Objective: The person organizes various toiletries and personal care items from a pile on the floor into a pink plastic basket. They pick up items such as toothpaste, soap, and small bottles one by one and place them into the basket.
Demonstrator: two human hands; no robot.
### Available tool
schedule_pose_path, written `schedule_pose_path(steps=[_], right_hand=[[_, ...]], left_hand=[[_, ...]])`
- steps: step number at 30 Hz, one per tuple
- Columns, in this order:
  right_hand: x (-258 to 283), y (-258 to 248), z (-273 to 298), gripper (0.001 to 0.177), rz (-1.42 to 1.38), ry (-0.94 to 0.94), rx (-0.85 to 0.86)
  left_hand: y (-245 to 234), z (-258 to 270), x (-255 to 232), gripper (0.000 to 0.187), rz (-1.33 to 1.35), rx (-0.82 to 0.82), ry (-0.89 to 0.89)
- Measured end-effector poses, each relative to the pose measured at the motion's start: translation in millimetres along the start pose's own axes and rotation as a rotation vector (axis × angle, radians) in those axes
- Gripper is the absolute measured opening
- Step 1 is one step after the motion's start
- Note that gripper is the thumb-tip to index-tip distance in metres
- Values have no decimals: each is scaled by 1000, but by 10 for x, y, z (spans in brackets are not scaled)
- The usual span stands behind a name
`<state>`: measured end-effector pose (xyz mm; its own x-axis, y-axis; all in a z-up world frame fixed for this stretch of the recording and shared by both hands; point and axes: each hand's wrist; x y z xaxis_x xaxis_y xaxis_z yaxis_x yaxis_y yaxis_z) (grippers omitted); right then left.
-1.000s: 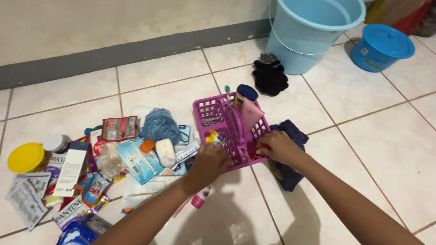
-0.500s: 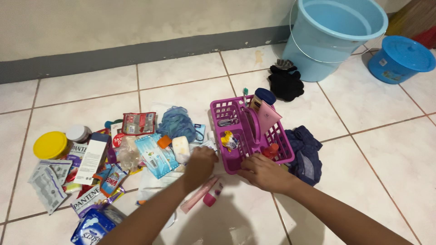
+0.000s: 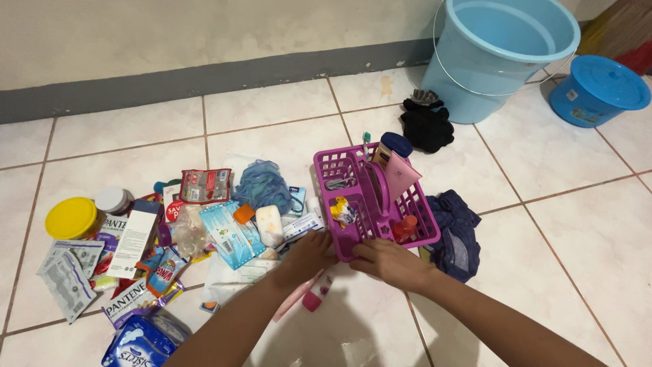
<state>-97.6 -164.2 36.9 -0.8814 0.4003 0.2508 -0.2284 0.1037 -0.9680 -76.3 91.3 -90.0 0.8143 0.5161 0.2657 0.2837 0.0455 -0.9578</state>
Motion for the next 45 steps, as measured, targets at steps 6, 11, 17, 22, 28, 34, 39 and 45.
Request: schedule_pose_path(steps=[6,11,17,22,28,34,39,45], right_hand=[[-35,-47,4,24,5,46,26],[-51,-78,21,26,-4,74,77],[-54,-71,56,27,-8,100,74],[-53,-61,61,25,-15,128,85],[-36,-2,63,27,12,124,38],[-58,18,40,31,30,134,21],[-91,24,-17,37,-49,138,-6],[25,-376,-373,29,-174,195,-295]], left_hand=[[252,-132,52,35,41,147,-11],[300,-386,-76,47,-35,445,-138],[-25,-425,-93,56,55,484,-236],[-120,-239,-27,49,114,194,-274],[140,-65,23,32,500,107,-465],[445,-126,62,17,837,-105,-798],[219,-168,562,27,1303,-274,-928],[-950,78,1223,30,1501,49,-832]])
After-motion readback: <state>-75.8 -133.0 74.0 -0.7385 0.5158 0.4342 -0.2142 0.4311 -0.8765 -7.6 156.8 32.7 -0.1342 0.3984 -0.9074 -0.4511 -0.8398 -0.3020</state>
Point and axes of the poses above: each hand's wrist, its own z-axis away from the middle knuckle, its own y-axis out of the palm, x = y × z, and after that the axes turned 7 degrees about x, right-handed
